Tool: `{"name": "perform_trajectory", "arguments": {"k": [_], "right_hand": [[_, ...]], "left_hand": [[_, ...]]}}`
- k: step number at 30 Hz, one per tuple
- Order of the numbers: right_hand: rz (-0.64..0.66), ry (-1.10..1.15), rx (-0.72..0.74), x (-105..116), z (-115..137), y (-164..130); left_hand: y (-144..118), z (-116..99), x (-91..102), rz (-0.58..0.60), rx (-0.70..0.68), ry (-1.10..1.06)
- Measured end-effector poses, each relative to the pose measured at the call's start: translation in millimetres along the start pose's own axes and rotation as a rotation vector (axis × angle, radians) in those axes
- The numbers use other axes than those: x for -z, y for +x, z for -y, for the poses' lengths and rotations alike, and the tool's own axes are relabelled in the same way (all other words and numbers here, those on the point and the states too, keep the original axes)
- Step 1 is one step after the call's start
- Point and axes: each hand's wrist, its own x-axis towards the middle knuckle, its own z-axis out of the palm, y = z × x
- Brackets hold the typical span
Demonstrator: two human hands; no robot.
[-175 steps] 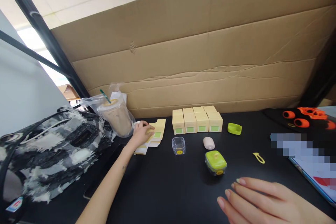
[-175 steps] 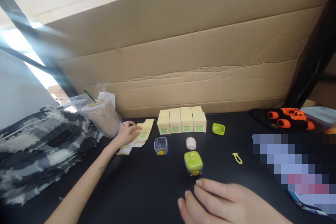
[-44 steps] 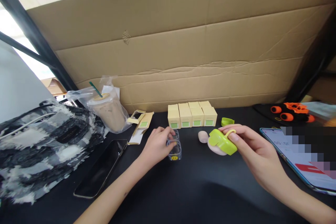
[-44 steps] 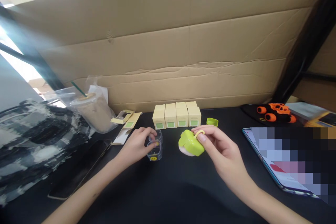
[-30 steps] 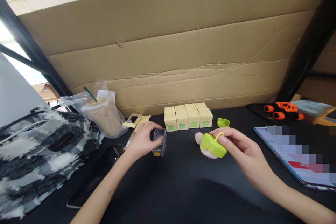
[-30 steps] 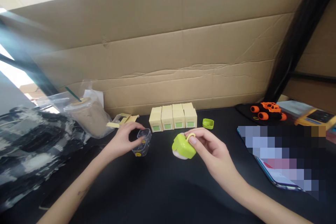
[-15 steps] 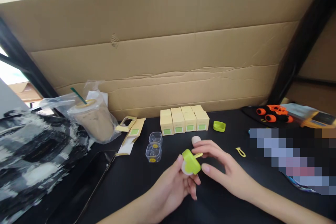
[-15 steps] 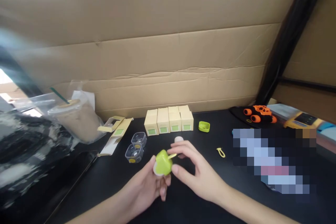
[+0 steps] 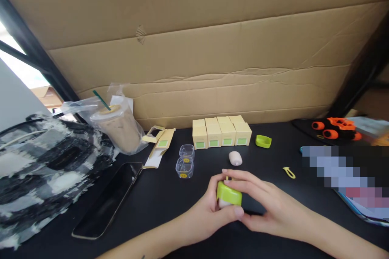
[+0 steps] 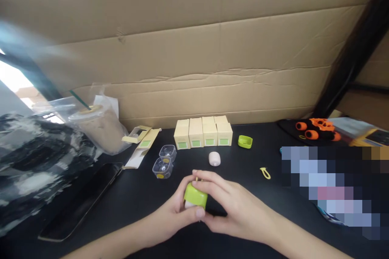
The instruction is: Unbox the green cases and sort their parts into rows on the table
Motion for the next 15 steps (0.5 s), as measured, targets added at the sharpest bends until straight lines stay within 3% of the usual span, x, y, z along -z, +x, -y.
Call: {"name": "perform_trajectory", "arguments": {"k": [3, 8, 15], "right_hand": [[0.050, -0.005, 0.032, 3.8, -0.5, 0.8], [0.065, 0.020, 0.066, 2.3, 0.3, 2.0], [-0.016, -0.118, 0.111, -2.6, 8.1, 8.1]], "left_hand": [[-1.8, -2.6, 2.5, 0.087, -0.001, 0.077], [-2.5, -3.7, 3.2, 0.118, 0.021, 0.140], [0.4, -6.8, -5.0, -0.035, -0.006, 0.025]]}}
